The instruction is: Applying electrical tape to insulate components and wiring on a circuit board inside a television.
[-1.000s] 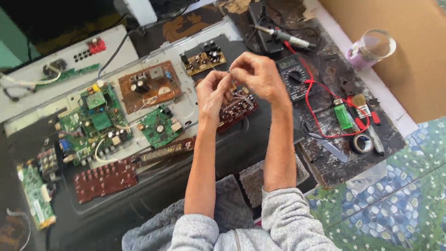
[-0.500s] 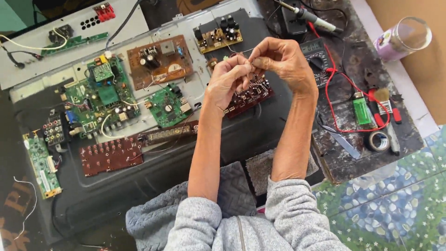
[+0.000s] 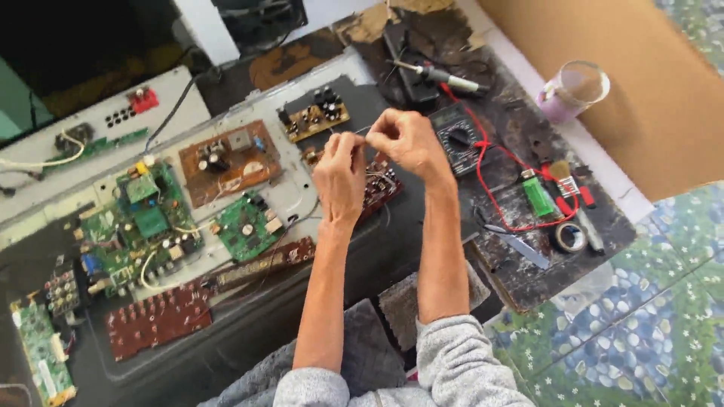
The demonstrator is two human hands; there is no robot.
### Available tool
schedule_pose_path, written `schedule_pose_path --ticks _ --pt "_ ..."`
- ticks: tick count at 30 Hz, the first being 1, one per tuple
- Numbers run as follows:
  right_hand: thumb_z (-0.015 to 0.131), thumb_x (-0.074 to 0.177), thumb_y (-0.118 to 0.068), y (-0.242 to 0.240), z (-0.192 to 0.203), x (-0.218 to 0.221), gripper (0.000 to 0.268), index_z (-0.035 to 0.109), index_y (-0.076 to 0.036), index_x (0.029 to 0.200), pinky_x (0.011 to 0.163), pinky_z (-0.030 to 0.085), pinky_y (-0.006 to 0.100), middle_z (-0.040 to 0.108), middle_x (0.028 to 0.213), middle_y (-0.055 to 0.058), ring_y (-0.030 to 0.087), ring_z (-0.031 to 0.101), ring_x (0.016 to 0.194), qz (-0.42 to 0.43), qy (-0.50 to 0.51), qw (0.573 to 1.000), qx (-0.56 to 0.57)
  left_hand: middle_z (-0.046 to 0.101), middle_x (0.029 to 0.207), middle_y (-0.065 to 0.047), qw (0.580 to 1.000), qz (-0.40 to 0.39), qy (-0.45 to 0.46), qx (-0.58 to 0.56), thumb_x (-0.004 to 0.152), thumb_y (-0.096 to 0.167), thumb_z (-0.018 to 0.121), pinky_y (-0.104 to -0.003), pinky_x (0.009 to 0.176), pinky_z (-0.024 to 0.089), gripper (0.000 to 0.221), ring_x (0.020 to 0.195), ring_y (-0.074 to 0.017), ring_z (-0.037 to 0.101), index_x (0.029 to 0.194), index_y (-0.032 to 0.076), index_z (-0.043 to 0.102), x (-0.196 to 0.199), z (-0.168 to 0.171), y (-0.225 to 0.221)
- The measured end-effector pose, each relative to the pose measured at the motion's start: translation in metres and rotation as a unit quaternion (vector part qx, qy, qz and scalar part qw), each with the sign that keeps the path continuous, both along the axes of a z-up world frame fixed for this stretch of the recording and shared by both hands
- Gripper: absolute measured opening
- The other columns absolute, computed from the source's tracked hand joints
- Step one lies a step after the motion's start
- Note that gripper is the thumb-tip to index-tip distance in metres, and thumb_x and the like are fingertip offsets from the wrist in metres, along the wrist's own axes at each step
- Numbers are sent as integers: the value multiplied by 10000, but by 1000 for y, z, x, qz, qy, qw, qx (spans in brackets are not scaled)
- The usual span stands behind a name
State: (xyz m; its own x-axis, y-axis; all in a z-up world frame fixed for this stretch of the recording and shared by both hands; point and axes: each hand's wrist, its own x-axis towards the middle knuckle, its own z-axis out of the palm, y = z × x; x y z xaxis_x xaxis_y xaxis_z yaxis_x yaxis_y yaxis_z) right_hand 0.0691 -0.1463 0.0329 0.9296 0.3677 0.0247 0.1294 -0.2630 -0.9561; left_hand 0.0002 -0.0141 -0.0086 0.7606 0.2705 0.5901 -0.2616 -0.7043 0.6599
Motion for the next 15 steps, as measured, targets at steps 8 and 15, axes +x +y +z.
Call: schedule_pose_path --ticks 8,15 --pt "821 861 -132 -3 11 -5 76 780 -76 891 655 626 233 749 715 62 99 736 677 44 15 997 59 653 699 2 935 -95 79 -333 887 90 696 -210 557 493 62 538 -65 601 864 134 734 8 -7 10" --pt "804 880 -102 -3 9 -3 66 768 -54 908 625 633 260 747 720 93 134 747 663 50 -9 998 45 655 689 -36 940 -95 89 -314 855 79 725 -216 549 510 66 525 -89 634 895 105 771 11 -10 16"
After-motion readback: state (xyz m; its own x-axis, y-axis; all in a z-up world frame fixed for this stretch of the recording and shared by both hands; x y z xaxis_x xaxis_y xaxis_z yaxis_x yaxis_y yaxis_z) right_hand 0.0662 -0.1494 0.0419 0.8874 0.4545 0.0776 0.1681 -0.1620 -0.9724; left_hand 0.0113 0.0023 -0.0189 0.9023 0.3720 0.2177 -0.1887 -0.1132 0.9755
